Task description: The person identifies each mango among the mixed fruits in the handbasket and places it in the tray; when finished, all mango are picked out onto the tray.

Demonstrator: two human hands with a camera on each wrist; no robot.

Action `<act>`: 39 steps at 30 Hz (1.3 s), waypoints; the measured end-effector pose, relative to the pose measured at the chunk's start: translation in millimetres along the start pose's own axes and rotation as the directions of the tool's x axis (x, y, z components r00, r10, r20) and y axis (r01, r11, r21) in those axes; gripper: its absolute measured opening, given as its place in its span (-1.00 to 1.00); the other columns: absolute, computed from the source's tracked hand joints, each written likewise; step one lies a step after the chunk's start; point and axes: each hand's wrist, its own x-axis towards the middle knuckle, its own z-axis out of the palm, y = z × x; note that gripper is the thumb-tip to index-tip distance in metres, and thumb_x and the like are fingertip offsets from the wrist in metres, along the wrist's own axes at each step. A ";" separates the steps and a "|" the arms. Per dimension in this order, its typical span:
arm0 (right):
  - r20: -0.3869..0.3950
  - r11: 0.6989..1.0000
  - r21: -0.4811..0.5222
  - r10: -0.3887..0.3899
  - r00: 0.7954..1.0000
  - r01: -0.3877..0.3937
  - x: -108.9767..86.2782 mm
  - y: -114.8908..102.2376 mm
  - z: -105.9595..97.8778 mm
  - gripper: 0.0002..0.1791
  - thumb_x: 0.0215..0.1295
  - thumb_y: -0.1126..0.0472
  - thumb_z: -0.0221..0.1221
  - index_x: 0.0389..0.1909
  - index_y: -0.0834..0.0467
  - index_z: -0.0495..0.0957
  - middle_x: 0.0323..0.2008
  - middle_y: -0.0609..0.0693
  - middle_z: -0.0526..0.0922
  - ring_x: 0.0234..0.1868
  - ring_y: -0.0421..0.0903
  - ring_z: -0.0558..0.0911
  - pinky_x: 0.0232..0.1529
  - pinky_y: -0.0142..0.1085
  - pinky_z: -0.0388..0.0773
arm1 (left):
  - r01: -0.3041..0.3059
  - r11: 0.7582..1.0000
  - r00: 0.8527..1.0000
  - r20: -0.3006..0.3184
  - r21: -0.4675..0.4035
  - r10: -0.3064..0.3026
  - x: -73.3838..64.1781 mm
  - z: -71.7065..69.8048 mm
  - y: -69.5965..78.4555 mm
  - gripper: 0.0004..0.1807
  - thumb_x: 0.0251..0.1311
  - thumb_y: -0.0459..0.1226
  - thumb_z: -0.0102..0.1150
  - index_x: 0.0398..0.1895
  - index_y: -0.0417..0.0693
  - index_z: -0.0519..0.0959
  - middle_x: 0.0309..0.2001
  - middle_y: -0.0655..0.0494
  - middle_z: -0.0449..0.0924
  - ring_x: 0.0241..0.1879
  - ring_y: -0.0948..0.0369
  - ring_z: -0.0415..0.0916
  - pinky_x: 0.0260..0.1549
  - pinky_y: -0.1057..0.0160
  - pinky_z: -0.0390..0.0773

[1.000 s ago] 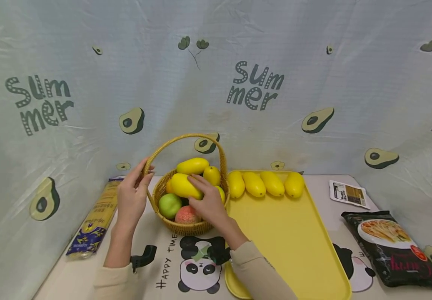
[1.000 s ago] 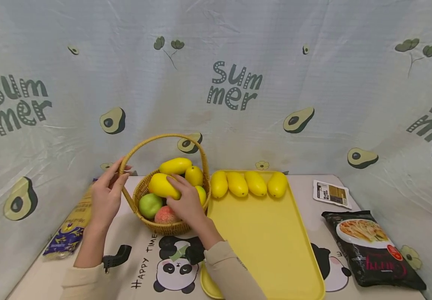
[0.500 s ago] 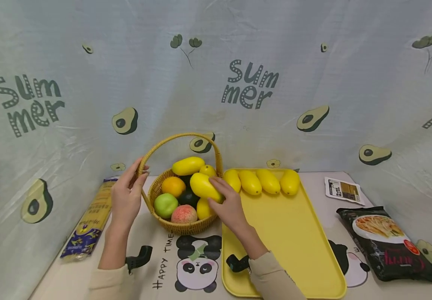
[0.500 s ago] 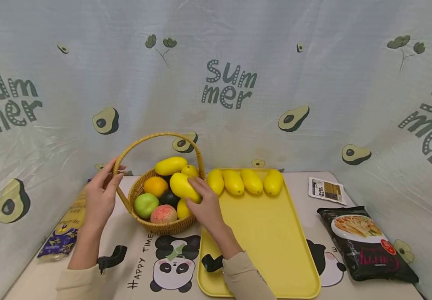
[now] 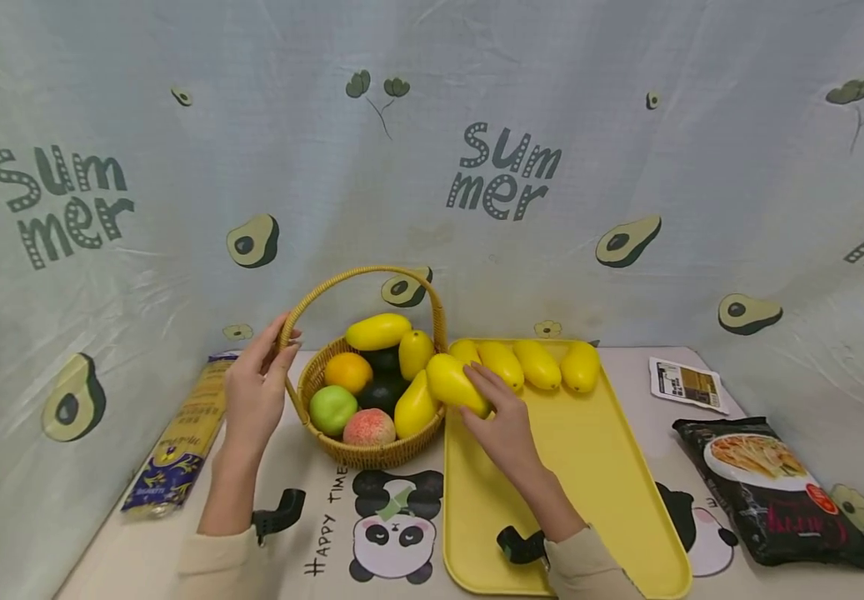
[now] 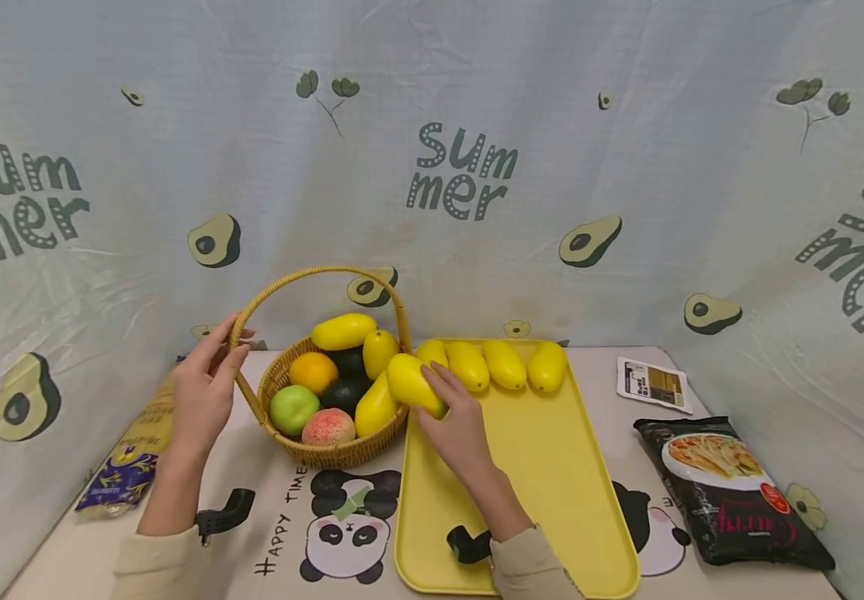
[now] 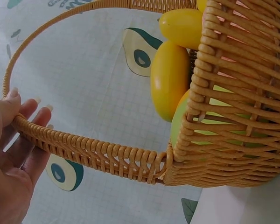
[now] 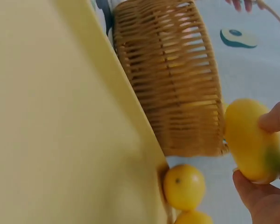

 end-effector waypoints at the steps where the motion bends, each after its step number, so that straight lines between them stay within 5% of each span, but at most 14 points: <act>1: -0.006 1.000 -0.007 0.005 1.000 -0.005 -1.4 0.8 -3.6 -0.38 0.13 0.34 0.36 0.28 0.05 0.54 0.30 0.08 0.54 0.35 0.03 0.50 0.24 -0.05 0.55 | 0.002 1.000 1.000 -0.003 -0.002 -0.002 0.1 0.0 0.0 -0.49 0.42 -0.21 0.09 0.39 0.41 0.40 0.09 0.07 0.66 0.08 0.34 0.58 0.06 0.68 0.44; 9: -0.009 0.988 -0.097 0.121 0.993 -0.121 -15.9 10.7 -24.4 -0.39 0.15 0.30 0.36 0.28 0.10 0.53 0.29 0.08 0.54 0.37 0.07 0.47 0.31 0.00 0.49 | 0.011 1.000 1.000 -0.002 -0.010 -0.011 -0.9 -1.2 1.0 -0.49 0.42 -0.21 0.09 0.38 0.42 0.40 0.10 0.08 0.65 0.08 0.30 0.57 0.05 0.69 0.44; 17: 0.094 0.946 -0.248 0.238 0.967 -0.209 -25.1 21.0 -21.7 -0.38 0.17 0.24 0.36 0.30 0.16 0.51 0.27 0.17 0.54 0.33 0.16 0.49 0.34 0.07 0.43 | 0.008 1.000 1.000 -0.007 -0.015 -0.008 -0.9 -1.7 2.1 -0.48 0.41 -0.21 0.11 0.37 0.45 0.40 0.09 0.09 0.66 0.05 0.50 0.52 0.05 0.70 0.43; 24: 0.140 0.928 -0.284 0.289 0.947 -0.241 -26.6 14.2 -17.0 -0.40 0.20 0.13 0.26 0.30 0.12 0.50 0.32 0.14 0.48 0.35 0.17 0.46 0.35 0.10 0.41 | -0.003 1.000 1.000 -0.013 -0.023 0.003 0.0 0.3 2.9 -0.49 0.41 -0.22 0.11 0.37 0.41 0.42 0.09 0.06 0.67 0.07 0.36 0.57 0.04 0.70 0.44; 32: 0.121 0.916 -0.298 0.316 0.941 -0.269 -26.2 12.6 -10.9 -0.36 0.24 0.10 0.25 0.36 0.13 0.44 0.28 0.15 0.53 0.33 0.14 0.49 0.36 0.07 0.41 | -0.003 1.000 1.000 -0.011 -0.012 0.003 -0.9 1.2 0.6 -0.47 0.41 -0.21 0.11 0.36 0.51 0.39 0.09 0.10 0.66 0.02 0.63 0.47 0.05 0.70 0.43; 39: 0.099 0.917 -0.300 0.304 0.948 -0.263 -23.9 13.6 -1.7 -0.39 0.27 0.06 0.29 0.32 0.18 0.46 0.19 0.19 0.59 0.22 0.14 0.56 0.27 0.06 0.50 | 0.019 1.000 1.000 -0.013 0.003 -0.019 -2.3 1.3 3.7 -0.48 0.42 -0.20 0.10 0.38 0.47 0.39 0.10 0.08 0.66 0.08 0.38 0.56 0.05 0.70 0.43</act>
